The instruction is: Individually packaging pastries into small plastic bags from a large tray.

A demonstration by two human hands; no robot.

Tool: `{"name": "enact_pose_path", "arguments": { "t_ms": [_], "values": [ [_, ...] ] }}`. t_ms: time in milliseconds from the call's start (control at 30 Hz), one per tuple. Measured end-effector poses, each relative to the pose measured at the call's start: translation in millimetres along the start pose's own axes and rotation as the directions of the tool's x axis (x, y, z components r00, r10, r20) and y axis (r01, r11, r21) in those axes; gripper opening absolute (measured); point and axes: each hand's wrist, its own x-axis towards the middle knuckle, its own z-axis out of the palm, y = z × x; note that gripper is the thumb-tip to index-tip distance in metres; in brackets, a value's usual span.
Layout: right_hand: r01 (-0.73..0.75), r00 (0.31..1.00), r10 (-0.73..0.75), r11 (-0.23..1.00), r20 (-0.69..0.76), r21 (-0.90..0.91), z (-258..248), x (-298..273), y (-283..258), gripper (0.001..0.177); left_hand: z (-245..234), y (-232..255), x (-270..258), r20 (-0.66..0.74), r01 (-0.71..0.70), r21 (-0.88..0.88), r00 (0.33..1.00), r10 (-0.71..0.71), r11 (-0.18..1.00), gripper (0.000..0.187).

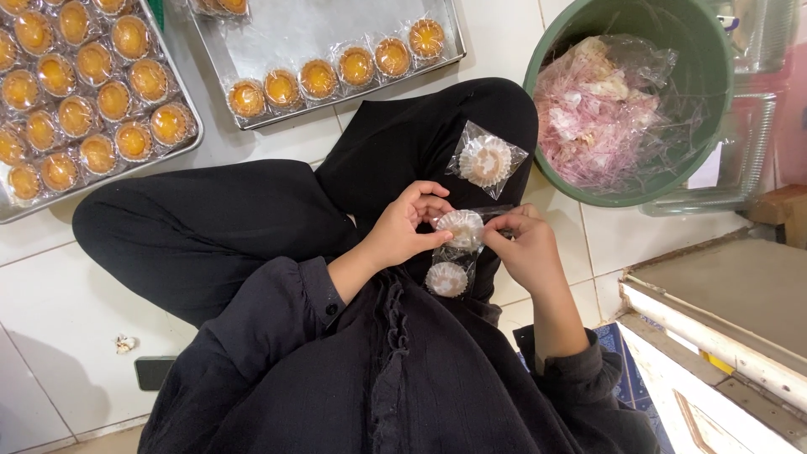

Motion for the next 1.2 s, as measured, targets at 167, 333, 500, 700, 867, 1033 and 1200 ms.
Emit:
{"name": "enact_pose_path", "arguments": {
  "t_ms": [167, 333, 500, 700, 867, 1033, 1200],
  "values": [
    [0.069, 0.993, -0.072, 0.997, -0.089, -0.035, 8, 0, 6, 0.007, 1, -5, -1, -0.048, 0.018, -0.001, 0.999, -0.018, 1.000, 0.065],
    [0.108, 0.985, -0.093, 0.989, -0.143, 0.102, 2, -10, 0, 0.017, 12, -4, -21, -0.156, 0.095, -0.058, 0.982, -0.103, 0.994, 0.068],
    [0.082, 0.964, 0.020, 0.925, -0.264, 0.371, 16, -31, 28, 0.034, 19, 31, -38, -0.234, 0.210, 0.015, 0.951, -0.201, 0.978, 0.071],
    [0.179, 0.933, -0.029, 0.903, -0.359, 0.391, 46, -47, 24, 0.040, 4, 34, -19, -0.271, 0.250, 0.301, 0.948, -0.169, 0.920, 0.028],
    [0.214, 0.906, -0.054, 0.914, -0.420, 0.345, 46, -34, 16, 0.044, 10, 36, -1, -0.201, 0.201, 0.376, 0.971, -0.132, 0.904, 0.023],
    [0.220, 0.909, -0.022, 0.873, -0.415, 0.435, 39, -16, 43, 0.043, 3, 25, 8, -0.265, 0.238, 0.187, 0.947, -0.184, 0.953, 0.021],
    [0.237, 0.908, -0.004, 0.831, -0.420, 0.503, 39, -16, 48, 0.039, -2, 27, 6, -0.248, 0.244, 0.011, 0.940, -0.234, 0.970, 0.024]
  ]
}}
